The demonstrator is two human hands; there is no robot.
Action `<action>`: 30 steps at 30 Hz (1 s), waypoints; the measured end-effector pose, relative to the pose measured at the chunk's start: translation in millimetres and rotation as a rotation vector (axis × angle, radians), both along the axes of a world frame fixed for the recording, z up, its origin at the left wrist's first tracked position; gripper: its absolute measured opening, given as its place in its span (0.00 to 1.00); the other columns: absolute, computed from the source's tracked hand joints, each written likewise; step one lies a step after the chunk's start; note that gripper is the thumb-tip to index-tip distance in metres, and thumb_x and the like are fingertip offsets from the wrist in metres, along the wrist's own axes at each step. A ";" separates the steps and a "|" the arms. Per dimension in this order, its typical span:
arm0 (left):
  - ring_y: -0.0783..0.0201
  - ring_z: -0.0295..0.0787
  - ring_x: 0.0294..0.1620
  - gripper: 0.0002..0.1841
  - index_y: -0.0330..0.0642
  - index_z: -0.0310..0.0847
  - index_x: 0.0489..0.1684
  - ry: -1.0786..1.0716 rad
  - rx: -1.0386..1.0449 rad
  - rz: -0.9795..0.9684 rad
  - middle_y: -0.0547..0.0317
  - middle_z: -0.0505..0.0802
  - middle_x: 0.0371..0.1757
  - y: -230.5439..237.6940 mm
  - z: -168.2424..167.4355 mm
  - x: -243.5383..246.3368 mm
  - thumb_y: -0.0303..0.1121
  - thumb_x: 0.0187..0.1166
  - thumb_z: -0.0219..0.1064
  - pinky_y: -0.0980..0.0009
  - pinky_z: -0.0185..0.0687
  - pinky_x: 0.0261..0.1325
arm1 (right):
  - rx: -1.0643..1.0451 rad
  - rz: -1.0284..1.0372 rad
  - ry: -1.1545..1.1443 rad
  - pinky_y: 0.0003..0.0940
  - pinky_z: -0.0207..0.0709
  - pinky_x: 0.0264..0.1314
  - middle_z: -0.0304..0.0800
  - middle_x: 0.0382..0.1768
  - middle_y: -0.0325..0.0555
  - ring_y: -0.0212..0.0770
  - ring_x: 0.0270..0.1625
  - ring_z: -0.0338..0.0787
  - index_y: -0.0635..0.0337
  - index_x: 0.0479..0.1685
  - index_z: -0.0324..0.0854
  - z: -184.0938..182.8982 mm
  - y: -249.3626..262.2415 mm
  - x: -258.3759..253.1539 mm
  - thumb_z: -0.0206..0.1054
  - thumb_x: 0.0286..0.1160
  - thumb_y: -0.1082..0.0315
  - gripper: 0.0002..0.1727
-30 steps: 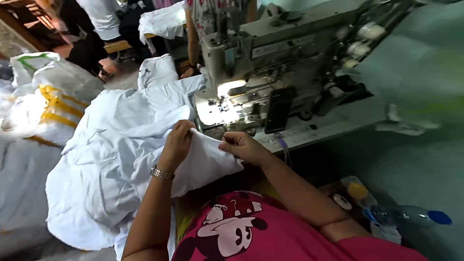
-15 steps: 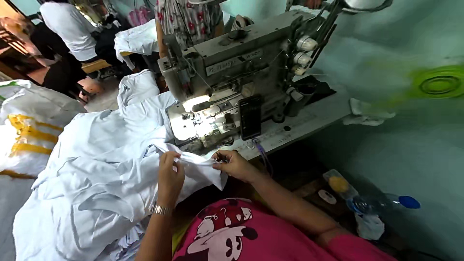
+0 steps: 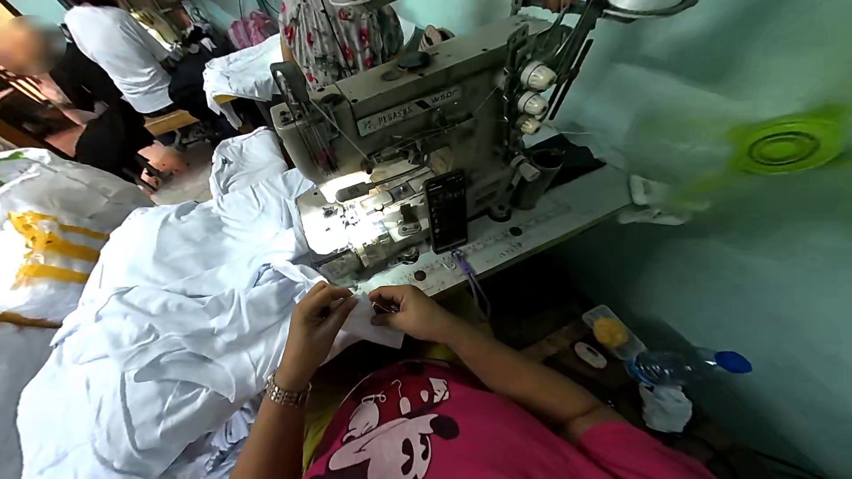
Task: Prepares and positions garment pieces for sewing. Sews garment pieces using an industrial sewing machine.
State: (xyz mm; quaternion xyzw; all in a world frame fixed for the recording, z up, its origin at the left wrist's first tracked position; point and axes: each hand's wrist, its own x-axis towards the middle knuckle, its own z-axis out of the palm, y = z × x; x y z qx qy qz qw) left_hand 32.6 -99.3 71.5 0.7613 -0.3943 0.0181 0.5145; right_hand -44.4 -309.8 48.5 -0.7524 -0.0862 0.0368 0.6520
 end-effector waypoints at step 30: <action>0.72 0.87 0.37 0.10 0.28 0.84 0.43 -0.039 0.069 0.439 0.55 0.91 0.39 31.1 1.7 -46.3 0.21 0.67 0.62 0.74 0.85 0.42 | 0.032 0.022 -0.188 0.27 0.78 0.43 0.86 0.40 0.49 0.32 0.37 0.81 0.67 0.59 0.83 23.0 21.2 -13.6 0.69 0.68 0.75 0.18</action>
